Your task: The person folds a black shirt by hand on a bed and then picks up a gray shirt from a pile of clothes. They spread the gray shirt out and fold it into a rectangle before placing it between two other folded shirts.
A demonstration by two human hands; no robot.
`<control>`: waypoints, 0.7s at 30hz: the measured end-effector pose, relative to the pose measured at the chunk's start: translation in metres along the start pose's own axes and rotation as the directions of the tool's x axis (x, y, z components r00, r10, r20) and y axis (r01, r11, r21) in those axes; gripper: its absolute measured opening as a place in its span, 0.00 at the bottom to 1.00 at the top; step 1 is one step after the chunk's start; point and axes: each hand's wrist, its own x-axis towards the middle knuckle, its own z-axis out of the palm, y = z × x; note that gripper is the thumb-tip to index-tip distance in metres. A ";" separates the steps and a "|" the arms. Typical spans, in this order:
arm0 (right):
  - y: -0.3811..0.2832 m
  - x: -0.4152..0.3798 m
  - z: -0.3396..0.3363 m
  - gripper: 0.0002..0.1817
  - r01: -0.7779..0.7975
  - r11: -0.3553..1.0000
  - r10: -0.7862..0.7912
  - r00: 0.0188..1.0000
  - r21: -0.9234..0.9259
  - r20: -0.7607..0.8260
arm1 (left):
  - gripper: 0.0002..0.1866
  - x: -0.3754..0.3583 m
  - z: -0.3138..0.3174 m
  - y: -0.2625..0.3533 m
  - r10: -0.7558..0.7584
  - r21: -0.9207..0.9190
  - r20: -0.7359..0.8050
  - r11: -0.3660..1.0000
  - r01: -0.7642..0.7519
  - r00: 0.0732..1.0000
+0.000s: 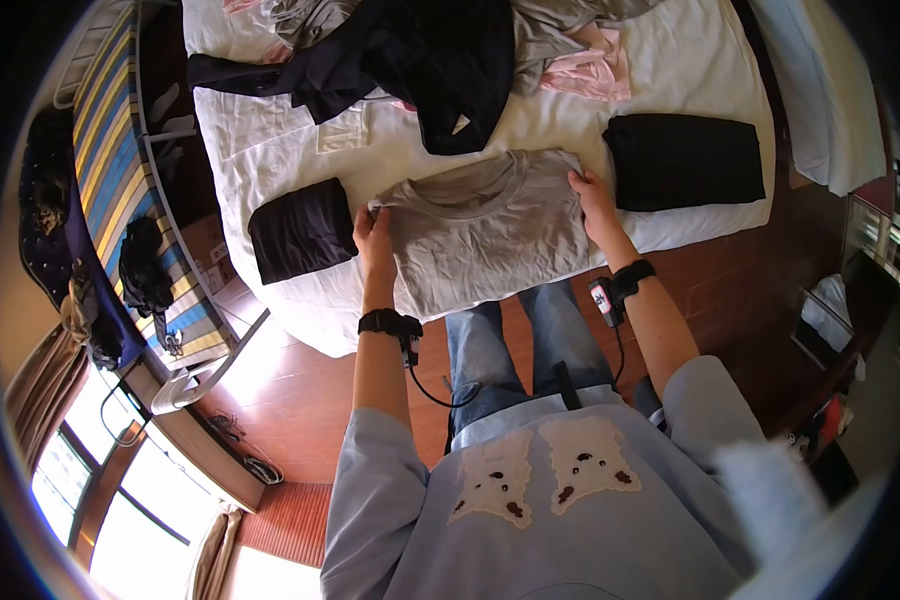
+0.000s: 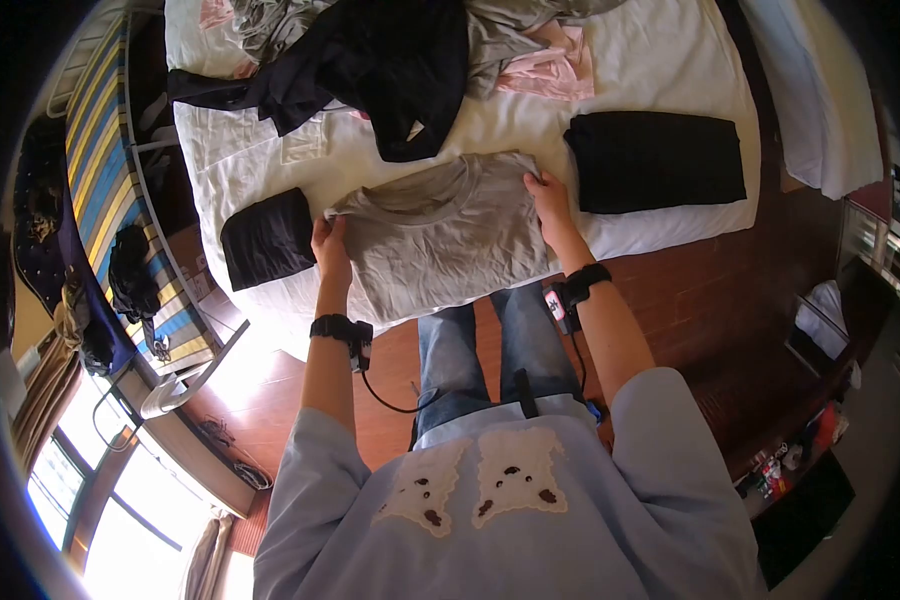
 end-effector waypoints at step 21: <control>-0.009 -0.016 -0.003 0.19 -0.019 0.898 -0.004 0.999 -0.439 -0.052 | 0.14 -0.024 0.002 -0.003 -0.097 0.290 -0.115 0.948 0.127 0.989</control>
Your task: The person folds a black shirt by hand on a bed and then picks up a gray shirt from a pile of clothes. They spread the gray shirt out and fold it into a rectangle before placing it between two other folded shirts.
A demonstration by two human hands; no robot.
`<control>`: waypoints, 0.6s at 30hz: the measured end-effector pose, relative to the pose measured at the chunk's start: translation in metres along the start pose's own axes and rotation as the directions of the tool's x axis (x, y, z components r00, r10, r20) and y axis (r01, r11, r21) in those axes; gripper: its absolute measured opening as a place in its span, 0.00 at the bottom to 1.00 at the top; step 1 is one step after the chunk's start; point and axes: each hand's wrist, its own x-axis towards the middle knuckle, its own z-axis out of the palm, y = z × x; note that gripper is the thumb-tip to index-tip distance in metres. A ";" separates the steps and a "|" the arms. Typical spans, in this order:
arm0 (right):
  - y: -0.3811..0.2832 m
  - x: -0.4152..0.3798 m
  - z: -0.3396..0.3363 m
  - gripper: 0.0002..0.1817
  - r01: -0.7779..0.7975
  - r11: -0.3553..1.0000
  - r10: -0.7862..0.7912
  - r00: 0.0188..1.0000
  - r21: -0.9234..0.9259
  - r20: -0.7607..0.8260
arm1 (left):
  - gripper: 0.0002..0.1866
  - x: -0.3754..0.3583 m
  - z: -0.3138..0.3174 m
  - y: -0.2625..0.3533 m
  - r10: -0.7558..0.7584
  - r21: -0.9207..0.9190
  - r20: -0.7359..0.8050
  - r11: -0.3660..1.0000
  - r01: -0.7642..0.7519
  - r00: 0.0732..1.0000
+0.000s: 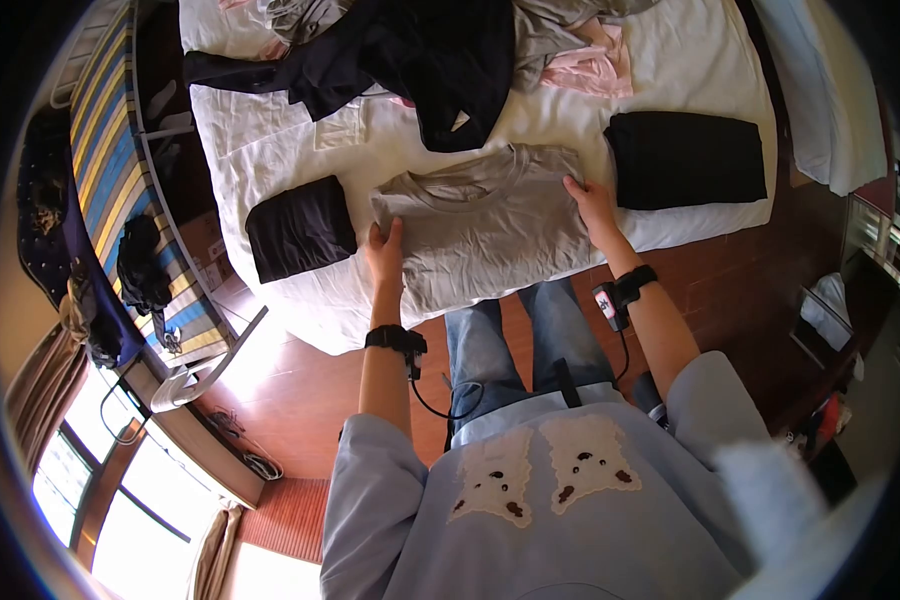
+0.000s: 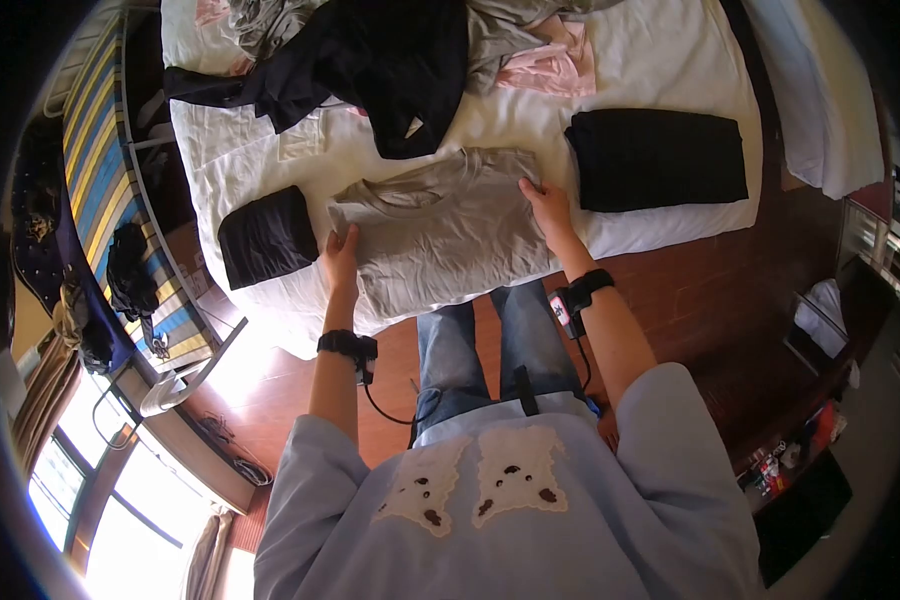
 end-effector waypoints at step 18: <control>0.068 -0.035 -0.013 0.18 -0.091 0.983 0.098 0.994 -0.157 0.036 | 0.18 -0.056 -0.030 -0.047 -0.279 0.442 0.029 0.865 0.239 0.960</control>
